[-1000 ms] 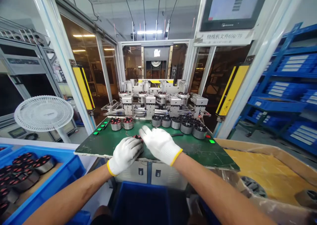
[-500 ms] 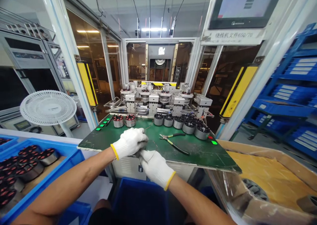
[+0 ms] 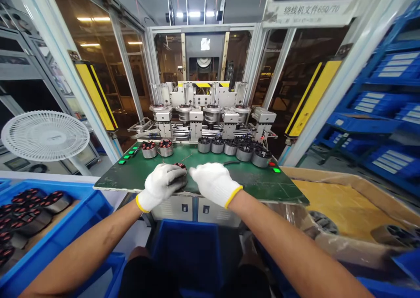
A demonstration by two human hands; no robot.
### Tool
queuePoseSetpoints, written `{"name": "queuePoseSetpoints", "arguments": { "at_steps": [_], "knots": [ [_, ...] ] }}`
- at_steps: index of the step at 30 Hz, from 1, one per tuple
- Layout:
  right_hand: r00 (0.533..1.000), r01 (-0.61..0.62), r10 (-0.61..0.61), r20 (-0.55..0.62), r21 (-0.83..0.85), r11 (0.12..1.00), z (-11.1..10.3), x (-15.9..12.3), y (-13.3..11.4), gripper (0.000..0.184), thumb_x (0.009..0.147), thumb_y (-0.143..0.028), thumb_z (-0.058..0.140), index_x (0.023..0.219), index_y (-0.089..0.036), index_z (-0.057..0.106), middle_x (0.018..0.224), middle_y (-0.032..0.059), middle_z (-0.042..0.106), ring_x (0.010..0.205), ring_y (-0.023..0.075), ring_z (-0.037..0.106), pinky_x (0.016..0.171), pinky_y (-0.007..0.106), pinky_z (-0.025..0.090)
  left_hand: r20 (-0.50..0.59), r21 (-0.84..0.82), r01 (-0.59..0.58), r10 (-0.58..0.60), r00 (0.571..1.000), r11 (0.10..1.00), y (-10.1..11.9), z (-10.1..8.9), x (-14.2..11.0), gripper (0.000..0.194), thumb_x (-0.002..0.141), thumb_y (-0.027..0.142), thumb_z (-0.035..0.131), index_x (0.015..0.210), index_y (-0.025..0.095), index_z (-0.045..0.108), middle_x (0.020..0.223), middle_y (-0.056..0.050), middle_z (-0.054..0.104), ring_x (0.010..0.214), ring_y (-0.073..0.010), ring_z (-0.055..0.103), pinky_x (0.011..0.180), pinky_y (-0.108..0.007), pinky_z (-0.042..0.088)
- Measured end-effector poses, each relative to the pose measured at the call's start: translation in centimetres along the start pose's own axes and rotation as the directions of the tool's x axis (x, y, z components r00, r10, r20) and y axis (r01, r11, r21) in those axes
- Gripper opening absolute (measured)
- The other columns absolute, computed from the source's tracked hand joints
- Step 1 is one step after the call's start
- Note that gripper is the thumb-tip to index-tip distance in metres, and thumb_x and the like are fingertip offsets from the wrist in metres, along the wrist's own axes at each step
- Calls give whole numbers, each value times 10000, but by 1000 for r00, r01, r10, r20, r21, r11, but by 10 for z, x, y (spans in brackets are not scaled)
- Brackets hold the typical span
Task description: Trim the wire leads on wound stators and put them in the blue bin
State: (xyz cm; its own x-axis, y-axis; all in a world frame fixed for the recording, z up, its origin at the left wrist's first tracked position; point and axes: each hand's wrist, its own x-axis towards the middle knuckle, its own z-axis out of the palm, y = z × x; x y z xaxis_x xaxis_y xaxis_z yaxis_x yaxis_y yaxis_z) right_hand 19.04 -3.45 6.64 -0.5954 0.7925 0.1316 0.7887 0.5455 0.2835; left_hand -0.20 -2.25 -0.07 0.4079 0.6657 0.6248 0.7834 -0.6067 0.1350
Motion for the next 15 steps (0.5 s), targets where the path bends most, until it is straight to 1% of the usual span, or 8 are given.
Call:
{"name": "queuePoseSetpoints", "arguments": {
  "at_steps": [3,6,8,9,11,13,14,15],
  "knots": [
    [993,45,-48,110,27,999,20,7,-7,222,839,-131,433,893,-174,645,784,90,674,736,222,640,578,257,355,125,-23,96,-93,988,995,3,-13,14,230,798,409,618,973,277,686,979,-4,684,886,-188,613,763,-302,442],
    [990,40,-71,121,242,969,34,8,-3,260,892,-239,415,804,-178,652,756,65,675,714,185,626,562,242,343,260,-19,207,-195,946,978,7,-27,28,206,759,433,644,884,278,695,893,22,677,804,-167,619,649,-257,440],
    [990,17,-71,123,394,919,33,4,7,281,902,-287,414,812,-195,663,770,42,681,699,162,617,573,232,368,308,-25,207,-189,932,978,8,-33,30,225,741,430,653,910,286,687,912,27,672,810,-168,619,656,-254,448],
    [996,-11,-32,87,449,893,28,-1,12,270,902,-300,419,860,-210,670,805,33,688,719,161,620,598,232,393,294,-29,190,-174,940,981,8,-36,29,279,722,427,667,967,292,675,967,22,667,855,-180,616,703,-265,460],
    [972,-134,213,-100,509,850,15,-18,18,289,912,-327,404,1031,-243,654,949,34,689,851,187,626,716,267,443,186,-14,177,-171,968,984,4,-36,25,507,653,440,716,1126,287,613,1124,-13,626,1011,-230,577,853,-320,454],
    [841,-234,451,-301,549,803,2,-40,8,394,938,-350,328,1241,-241,553,1145,77,630,1039,238,576,857,353,436,98,10,236,-236,967,972,0,-33,19,770,557,470,766,1258,267,519,1238,-57,567,1125,-293,512,939,-390,423],
    [817,-222,466,-339,560,798,-1,-51,-4,441,942,-357,298,1318,-228,488,1221,101,586,1095,258,545,889,391,426,108,4,269,-268,957,963,-3,-29,18,849,525,489,776,1291,263,487,1254,-69,556,1143,-315,498,940,-412,424],
    [865,-156,388,-317,566,810,-1,-60,-20,477,937,-366,291,1369,-218,432,1274,121,546,1105,274,534,881,414,432,152,-15,294,-289,945,956,-5,-25,17,883,512,503,776,1306,269,470,1249,-70,561,1138,-323,504,923,-418,436]
  ]
}}
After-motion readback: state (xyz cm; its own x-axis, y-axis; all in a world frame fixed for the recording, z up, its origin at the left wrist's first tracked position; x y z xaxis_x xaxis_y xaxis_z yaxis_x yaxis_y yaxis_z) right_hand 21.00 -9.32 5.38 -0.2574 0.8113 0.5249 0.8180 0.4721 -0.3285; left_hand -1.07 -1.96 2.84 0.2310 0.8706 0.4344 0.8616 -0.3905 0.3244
